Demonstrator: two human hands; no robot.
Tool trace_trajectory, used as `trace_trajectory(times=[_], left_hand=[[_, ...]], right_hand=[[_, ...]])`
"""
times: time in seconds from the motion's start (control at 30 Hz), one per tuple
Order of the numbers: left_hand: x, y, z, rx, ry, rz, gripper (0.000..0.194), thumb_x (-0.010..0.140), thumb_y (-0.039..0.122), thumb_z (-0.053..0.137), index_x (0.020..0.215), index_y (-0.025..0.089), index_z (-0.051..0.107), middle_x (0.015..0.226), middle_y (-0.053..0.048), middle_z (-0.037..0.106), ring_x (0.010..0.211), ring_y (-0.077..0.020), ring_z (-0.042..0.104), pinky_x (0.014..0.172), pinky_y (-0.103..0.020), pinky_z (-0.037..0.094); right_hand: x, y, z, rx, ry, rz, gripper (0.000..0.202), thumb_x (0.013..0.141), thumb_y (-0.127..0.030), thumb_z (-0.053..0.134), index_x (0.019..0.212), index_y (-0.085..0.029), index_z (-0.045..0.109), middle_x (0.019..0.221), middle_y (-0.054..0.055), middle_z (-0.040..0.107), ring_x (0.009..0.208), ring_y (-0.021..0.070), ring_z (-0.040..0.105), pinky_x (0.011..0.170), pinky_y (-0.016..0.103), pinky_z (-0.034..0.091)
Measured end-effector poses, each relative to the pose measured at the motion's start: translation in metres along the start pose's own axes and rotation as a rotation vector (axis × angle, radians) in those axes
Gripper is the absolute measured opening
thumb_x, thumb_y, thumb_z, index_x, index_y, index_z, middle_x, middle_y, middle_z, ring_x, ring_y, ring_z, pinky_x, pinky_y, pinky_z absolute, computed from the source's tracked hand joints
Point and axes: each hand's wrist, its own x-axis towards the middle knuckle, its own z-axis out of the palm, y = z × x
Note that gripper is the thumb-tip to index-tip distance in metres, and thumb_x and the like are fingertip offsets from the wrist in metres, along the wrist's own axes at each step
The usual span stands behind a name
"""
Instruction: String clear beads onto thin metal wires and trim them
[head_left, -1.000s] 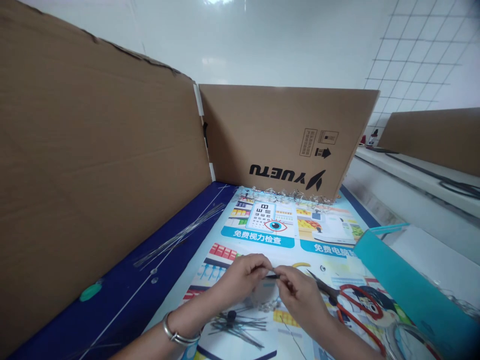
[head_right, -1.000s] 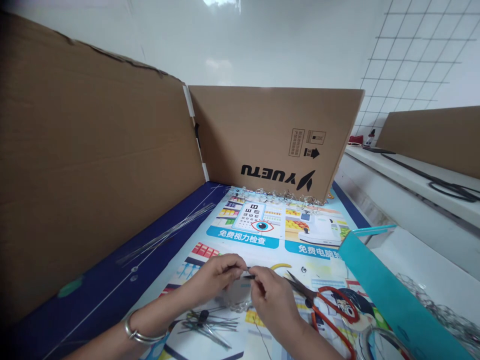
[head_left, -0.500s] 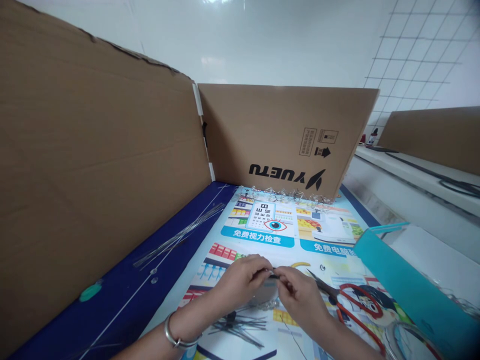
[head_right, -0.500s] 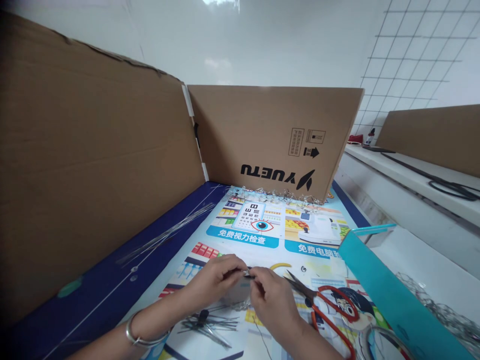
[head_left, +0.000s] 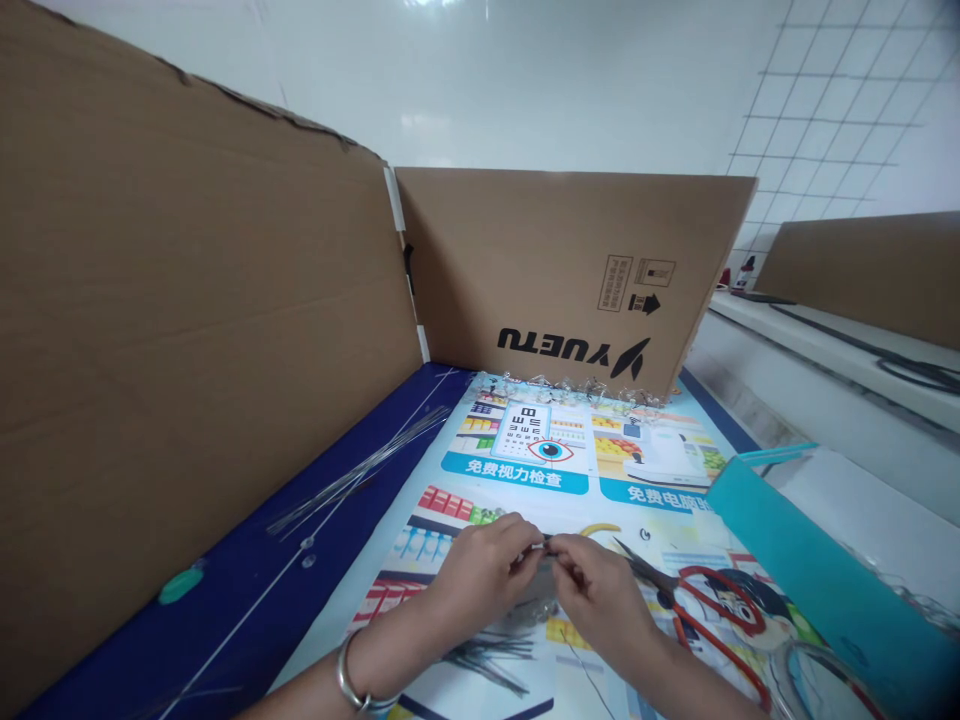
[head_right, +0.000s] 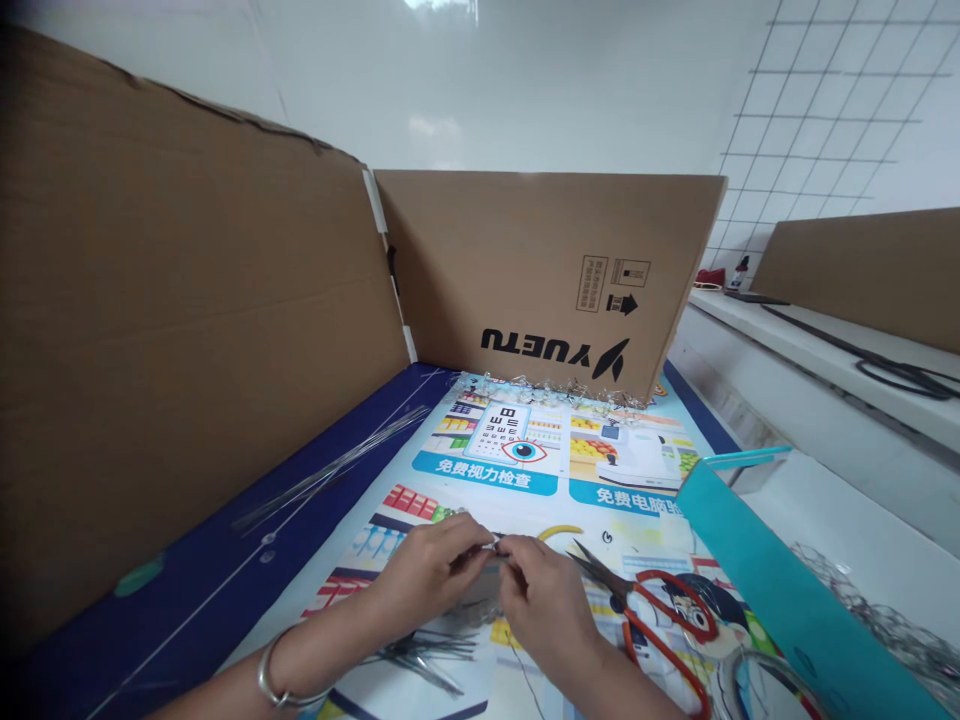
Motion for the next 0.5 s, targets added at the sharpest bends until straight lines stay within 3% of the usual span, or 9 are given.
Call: trace_trajectory(times=[0.23, 0.37, 0.5], left_hand=[[0.0, -0.001, 0.001, 0.017, 0.009, 0.007, 0.011, 0.08, 0.016, 0.048, 0.079, 0.019, 0.059, 0.075, -0.002, 0.06, 0.071, -0.0135, 0.057, 0.063, -0.022, 0.043], [0.001, -0.005, 0.002, -0.006, 0.062, 0.031, 0.011, 0.08, 0.016, 0.049, 0.08, 0.018, 0.059, 0.073, -0.002, 0.061, 0.068, -0.0134, 0.056, 0.062, -0.023, 0.042], [0.001, -0.007, 0.0, -0.003, 0.067, 0.043, 0.012, 0.081, 0.017, 0.048, 0.083, 0.018, 0.059, 0.072, -0.002, 0.06, 0.066, -0.0132, 0.055, 0.06, -0.022, 0.042]], right_hand=[[0.003, -0.002, -0.005, -0.044, -0.087, 0.042, 0.019, 0.079, -0.018, 0.045, 0.092, -0.023, 0.058, 0.077, 0.0, 0.062, 0.068, 0.0144, 0.055, 0.061, 0.024, 0.041], [0.014, 0.002, -0.029, -0.121, -0.192, 0.047, 0.018, 0.082, -0.028, 0.046, 0.092, -0.024, 0.06, 0.079, 0.0, 0.061, 0.069, 0.0143, 0.055, 0.063, 0.025, 0.041], [0.02, 0.01, -0.055, -0.35, -0.27, -0.026, 0.028, 0.077, -0.032, 0.055, 0.103, -0.023, 0.059, 0.094, 0.005, 0.06, 0.092, 0.0213, 0.052, 0.08, 0.031, 0.039]])
